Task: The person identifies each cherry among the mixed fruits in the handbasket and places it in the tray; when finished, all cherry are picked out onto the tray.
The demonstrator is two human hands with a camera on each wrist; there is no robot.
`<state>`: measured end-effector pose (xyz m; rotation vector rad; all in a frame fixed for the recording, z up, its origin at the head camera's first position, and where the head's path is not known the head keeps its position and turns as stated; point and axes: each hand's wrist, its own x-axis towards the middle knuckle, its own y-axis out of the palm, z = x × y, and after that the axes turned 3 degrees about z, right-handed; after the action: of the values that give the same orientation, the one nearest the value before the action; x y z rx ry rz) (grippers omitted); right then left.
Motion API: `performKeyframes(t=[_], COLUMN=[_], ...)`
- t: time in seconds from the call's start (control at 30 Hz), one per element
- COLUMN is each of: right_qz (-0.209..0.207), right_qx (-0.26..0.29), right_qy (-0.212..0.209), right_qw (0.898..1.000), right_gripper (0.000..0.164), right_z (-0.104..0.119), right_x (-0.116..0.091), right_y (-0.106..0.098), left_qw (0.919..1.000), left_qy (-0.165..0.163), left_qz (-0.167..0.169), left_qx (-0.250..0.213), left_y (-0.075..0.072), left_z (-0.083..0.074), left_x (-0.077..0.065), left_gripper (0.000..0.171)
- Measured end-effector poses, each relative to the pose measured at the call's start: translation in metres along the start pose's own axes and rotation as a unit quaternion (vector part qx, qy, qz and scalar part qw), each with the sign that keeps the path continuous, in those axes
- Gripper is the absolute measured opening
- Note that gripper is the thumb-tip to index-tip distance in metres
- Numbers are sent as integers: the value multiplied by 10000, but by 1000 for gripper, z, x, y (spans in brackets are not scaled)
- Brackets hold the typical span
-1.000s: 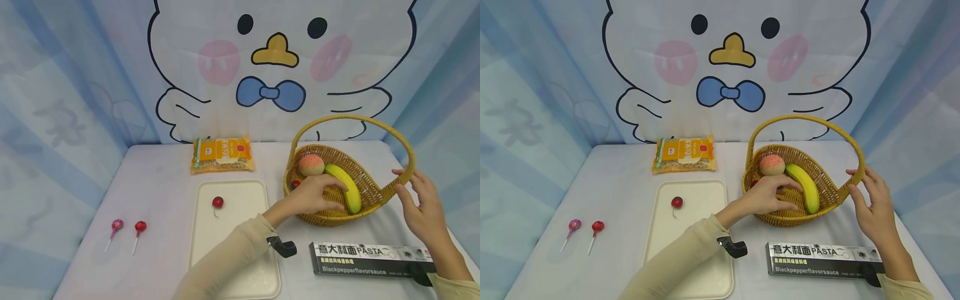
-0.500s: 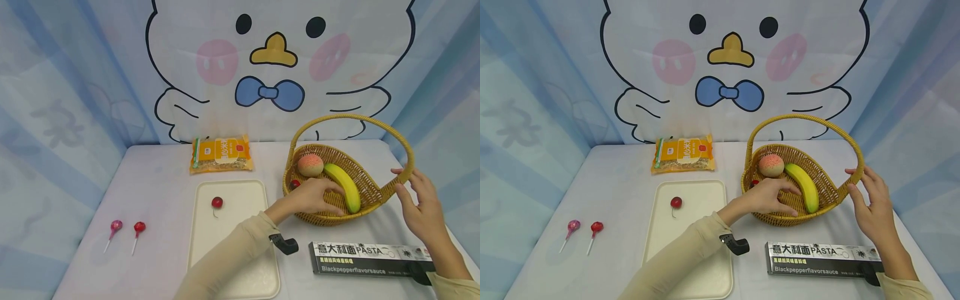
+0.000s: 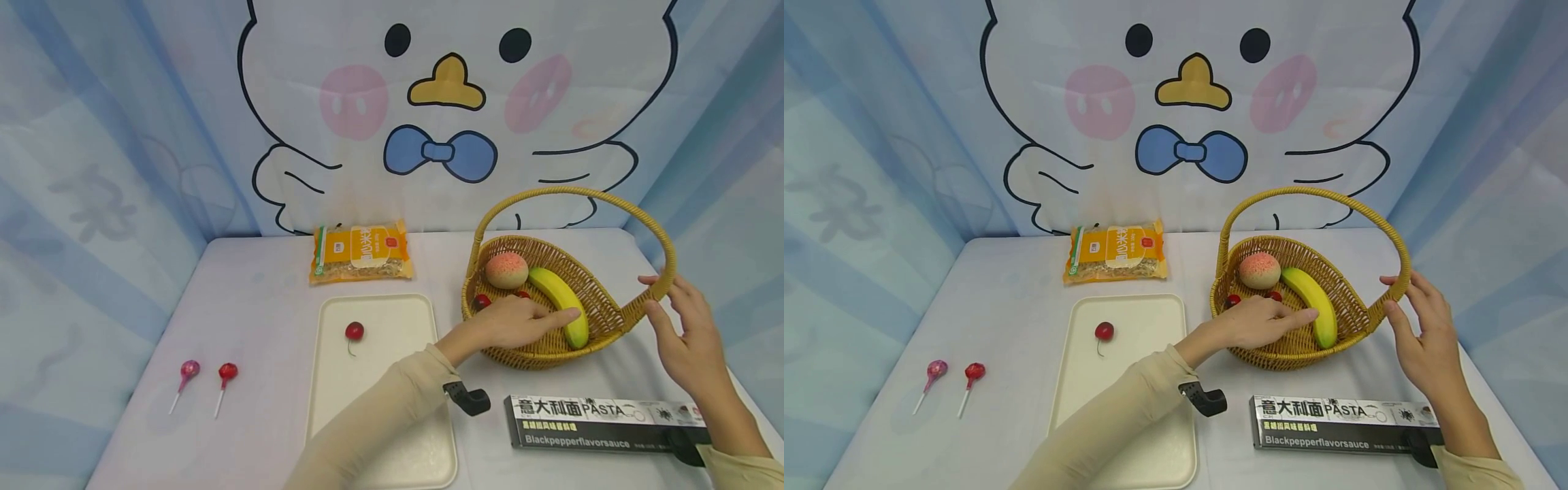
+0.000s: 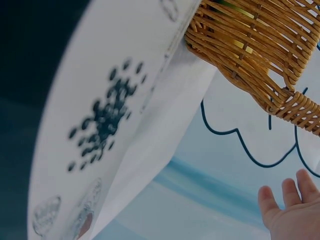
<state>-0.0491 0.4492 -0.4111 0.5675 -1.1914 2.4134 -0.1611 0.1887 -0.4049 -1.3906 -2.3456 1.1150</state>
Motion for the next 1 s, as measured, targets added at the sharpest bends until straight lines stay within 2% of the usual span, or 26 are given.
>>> performKeyframes(t=[0.23, 0.5, 0.87, 1.0], right_qz=[13, 19, 27, 30], right_qx=[-16, -44, -116, -110], right_qy=[13, 46, 104, 118], right_qw=[10000, 10000, 9999, 9999], right_gripper=[37, 37, 38, 38], right_z=[1, -1, 0, 0], right_x=[0, -2, -3, -4], right_y=[0, 0, 0, 0], left_qw=[9967, 9948, 9945, 9966], left_qy=[-663, -702, -751, -607], left_qz=[214, 305, 442, 309], left_qx=[417, 667, 574, 468], left_y=[1, 3, 2, 1], left_z=[-6, -7, -7, -7], left_x=[0, -2, 0, 0], left_gripper=[79, 84, 85, 80])
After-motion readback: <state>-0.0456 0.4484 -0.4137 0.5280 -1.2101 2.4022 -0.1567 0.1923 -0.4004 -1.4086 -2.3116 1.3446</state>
